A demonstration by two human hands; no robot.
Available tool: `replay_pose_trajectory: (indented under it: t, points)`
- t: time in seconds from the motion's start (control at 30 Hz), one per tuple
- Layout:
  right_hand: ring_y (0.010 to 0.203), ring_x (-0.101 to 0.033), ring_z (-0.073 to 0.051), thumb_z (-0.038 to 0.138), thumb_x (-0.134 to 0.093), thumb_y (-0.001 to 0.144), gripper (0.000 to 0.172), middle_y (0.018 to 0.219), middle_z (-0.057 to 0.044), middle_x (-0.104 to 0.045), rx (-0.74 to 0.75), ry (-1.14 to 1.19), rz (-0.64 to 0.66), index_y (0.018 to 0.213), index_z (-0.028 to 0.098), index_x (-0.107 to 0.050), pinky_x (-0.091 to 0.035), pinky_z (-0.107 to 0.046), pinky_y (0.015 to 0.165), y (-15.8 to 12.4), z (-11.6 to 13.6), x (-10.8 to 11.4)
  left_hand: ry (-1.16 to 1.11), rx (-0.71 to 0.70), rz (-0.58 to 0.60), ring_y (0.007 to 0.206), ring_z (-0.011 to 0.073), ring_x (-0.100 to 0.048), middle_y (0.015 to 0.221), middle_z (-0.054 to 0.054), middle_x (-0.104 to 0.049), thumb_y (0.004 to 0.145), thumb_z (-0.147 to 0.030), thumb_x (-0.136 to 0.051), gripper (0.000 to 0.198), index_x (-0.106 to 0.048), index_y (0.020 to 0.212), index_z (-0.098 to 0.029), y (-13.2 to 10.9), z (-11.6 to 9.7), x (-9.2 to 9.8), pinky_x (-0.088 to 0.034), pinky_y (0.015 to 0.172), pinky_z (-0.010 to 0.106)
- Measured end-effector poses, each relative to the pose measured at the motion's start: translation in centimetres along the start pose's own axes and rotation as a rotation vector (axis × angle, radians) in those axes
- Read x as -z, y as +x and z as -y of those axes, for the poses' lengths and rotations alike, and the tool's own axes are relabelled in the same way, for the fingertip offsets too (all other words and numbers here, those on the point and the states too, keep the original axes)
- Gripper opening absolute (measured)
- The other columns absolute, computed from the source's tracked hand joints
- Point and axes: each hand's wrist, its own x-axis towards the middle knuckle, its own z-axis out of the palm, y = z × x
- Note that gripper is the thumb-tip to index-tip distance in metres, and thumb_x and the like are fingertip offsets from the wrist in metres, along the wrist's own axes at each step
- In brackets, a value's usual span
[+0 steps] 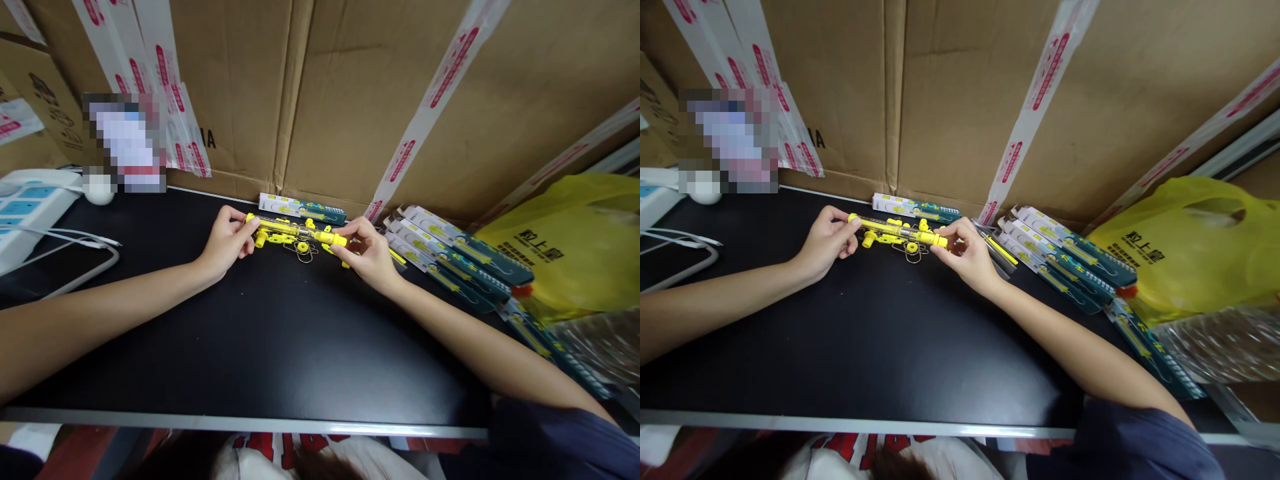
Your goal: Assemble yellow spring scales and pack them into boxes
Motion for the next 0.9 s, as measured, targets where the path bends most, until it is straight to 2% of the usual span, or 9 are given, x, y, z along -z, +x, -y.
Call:
replay_pose_trajectory:
  t: [0.1, 0.27, 0.43, 0.57, 0.67, 0.8, 0.9]
  points:
    - [0.071, -0.053, -0.013, 0.041, -0.074, 0.077, 0.030, 0.096, -0.004, -0.059, -0.062, 0.102, 0.022, 0.093, 0.022, -0.058, -0.045, -0.028, 0.061, -0.12, -0.12, -0.29, -0.006, 0.002, -0.001, 0.033, 0.0039, -0.048, 0.048, -0.012, -0.052, 0.087, -0.021, -0.061, 0.025, -0.036, 0.084, -0.022, 0.01, 0.00, -0.07, -0.027, 0.028, 0.011]
    - [0.062, -0.050, -0.011, 0.042, -0.074, 0.078, 0.035, 0.084, -0.001, -0.059, -0.100, 0.196, 0.056, 0.096, 0.022, -0.052, -0.039, -0.026, 0.055, -0.29, 0.14, -0.61, 0.001, 0.013, -0.006, 0.033, 0.0041, -0.048, 0.048, -0.012, -0.051, 0.087, -0.019, -0.060, 0.024, -0.036, 0.084, -0.022, -0.04, -0.10, -0.14, -0.027, 0.028, 0.011]
    - [0.049, -0.040, -0.009, 0.043, -0.070, 0.081, 0.033, 0.060, 0.007, -0.046, -0.125, 0.192, 0.081, 0.097, 0.022, -0.051, -0.030, -0.025, 0.049, -0.25, 0.30, -0.47, 0.007, 0.002, -0.002, 0.033, 0.0037, -0.047, 0.048, -0.012, -0.051, 0.087, -0.020, -0.059, 0.024, -0.036, 0.084, -0.021, -0.09, -0.14, -0.09, -0.028, 0.029, 0.011]
    - [0.045, -0.030, -0.007, 0.040, -0.070, 0.081, 0.030, 0.055, 0.010, -0.035, -0.121, 0.130, 0.068, 0.098, 0.021, -0.054, -0.023, -0.024, 0.046, -0.20, 0.31, -0.31, 0.004, 0.009, -0.007, 0.032, 0.0035, -0.047, 0.048, -0.012, -0.051, 0.087, -0.019, -0.059, 0.024, -0.036, 0.084, -0.022, -0.05, -0.14, -0.11, -0.028, 0.028, 0.011]
    - [0.051, -0.032, -0.008, 0.036, -0.072, 0.080, 0.026, 0.059, 0.008, -0.035, -0.058, 0.046, 0.023, 0.097, 0.020, -0.059, -0.028, -0.024, 0.049, -0.14, 0.34, -0.20, -0.001, 0.007, -0.007, 0.033, 0.0038, -0.047, 0.048, -0.012, -0.051, 0.087, -0.019, -0.060, 0.025, -0.036, 0.084, -0.022, 0.01, -0.11, -0.09, -0.028, 0.028, 0.011]
    - [0.068, -0.048, -0.012, 0.035, -0.073, 0.078, 0.023, 0.084, 0.000, -0.049, -0.004, -0.007, -0.006, 0.093, 0.021, -0.062, -0.042, -0.025, 0.056, -0.07, 0.27, -0.13, -0.003, 0.013, -0.010, 0.032, 0.0036, -0.047, 0.047, -0.012, -0.051, 0.088, -0.016, -0.058, 0.023, -0.035, 0.084, -0.022, -0.02, -0.18, -0.12, -0.028, 0.028, 0.011]
    - [0.075, -0.052, -0.013, 0.034, -0.072, 0.079, 0.022, 0.095, -0.003, -0.052, 0.001, 0.010, 0.004, 0.093, 0.021, -0.061, -0.045, -0.026, 0.057, -0.09, 0.20, -0.13, 0.003, 0.029, -0.021, 0.033, 0.0035, -0.047, 0.048, -0.012, -0.051, 0.089, -0.014, -0.056, 0.023, -0.035, 0.084, -0.022, -0.10, -0.29, -0.20, -0.028, 0.028, 0.011]
